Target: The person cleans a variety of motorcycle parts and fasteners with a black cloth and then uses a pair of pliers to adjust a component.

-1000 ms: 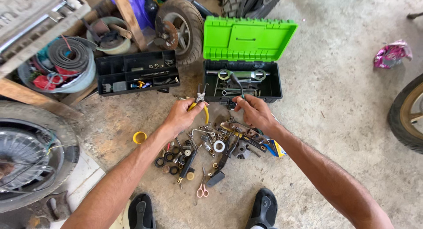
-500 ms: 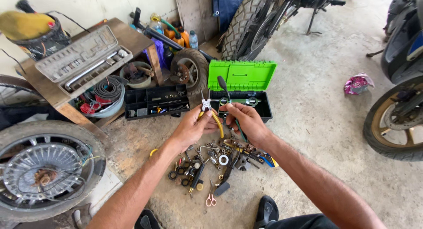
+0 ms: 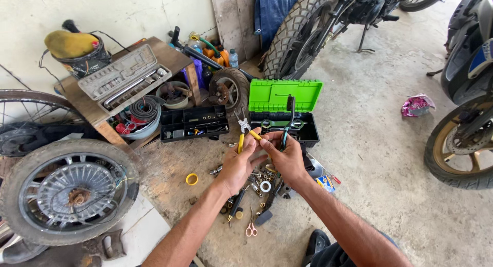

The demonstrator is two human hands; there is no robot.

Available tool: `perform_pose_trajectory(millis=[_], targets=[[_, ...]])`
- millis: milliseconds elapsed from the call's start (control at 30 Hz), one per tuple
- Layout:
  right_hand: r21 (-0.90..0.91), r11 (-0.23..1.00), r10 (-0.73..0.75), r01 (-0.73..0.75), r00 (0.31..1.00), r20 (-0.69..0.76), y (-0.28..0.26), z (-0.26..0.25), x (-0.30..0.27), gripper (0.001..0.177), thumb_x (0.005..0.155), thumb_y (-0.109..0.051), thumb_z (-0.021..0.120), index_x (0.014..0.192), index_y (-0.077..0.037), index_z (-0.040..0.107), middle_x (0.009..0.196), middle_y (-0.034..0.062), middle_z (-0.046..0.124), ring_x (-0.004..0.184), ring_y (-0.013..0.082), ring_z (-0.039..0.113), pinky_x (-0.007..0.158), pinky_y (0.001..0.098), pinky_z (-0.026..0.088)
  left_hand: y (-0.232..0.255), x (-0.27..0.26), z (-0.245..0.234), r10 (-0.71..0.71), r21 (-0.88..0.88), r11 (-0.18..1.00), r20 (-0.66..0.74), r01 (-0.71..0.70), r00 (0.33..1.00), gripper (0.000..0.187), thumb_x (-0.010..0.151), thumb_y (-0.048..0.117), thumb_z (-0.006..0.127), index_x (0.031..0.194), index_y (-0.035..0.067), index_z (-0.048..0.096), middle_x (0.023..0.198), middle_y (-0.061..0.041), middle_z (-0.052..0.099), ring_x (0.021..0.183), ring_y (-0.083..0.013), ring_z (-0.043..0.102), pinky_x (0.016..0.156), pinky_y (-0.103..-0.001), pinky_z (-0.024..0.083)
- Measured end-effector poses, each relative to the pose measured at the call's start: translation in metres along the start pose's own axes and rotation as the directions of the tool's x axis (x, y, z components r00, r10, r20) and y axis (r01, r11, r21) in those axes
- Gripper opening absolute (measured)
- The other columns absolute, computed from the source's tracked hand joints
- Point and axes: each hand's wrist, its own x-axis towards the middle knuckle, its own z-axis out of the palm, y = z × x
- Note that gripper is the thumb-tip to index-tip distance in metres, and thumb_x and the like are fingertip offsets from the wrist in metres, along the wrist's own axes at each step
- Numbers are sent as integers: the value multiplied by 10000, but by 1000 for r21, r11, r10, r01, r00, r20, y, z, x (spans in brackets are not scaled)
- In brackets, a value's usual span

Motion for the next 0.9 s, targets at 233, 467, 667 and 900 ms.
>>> perform_pose_trajectory(millis=[233,467,667,900], targets=[[-2,996,91,-92,993,74,-5,-6,-3,197,972,-200,702,1073,-36,661,756,-19,605,552,26,485,456,216,380,6,-4,-7,4,90,996,-4,-4,1000,388,1043,355,510,1303,75,577,1187,-73,678,1105,-185,696,947,-420,593],[-26,999,-33,35,996,85,0,-32,18,286,1094,-270,439,1142,-42,605,843,-1,642,606,43,508,495,222,426,16,3,-22,62,338,939,-1,-59,998,317,1089,320,563,1036,12,611,767,-53,594,596,-115,588,492,-273,511],[-127,991,-21,42,986,167,-1,-33,21,282,1061,-252,481,1224,-84,638,775,-36,579,613,22,455,537,206,398,26,3,-24,45,269,962,17,-48,999,310,1065,285,582,989,-12,626,743,-42,590,531,-98,542,406,-257,413],[-101,995,-3,27,974,227,3,-37,19,311,1119,-273,475,1108,-24,660,708,-45,510,615,37,418,523,227,340,41,-5,-19,3,256,966,86,-25,996,251,1055,224,546,1060,-12,632,839,-72,641,654,-147,655,551,-316,594]])
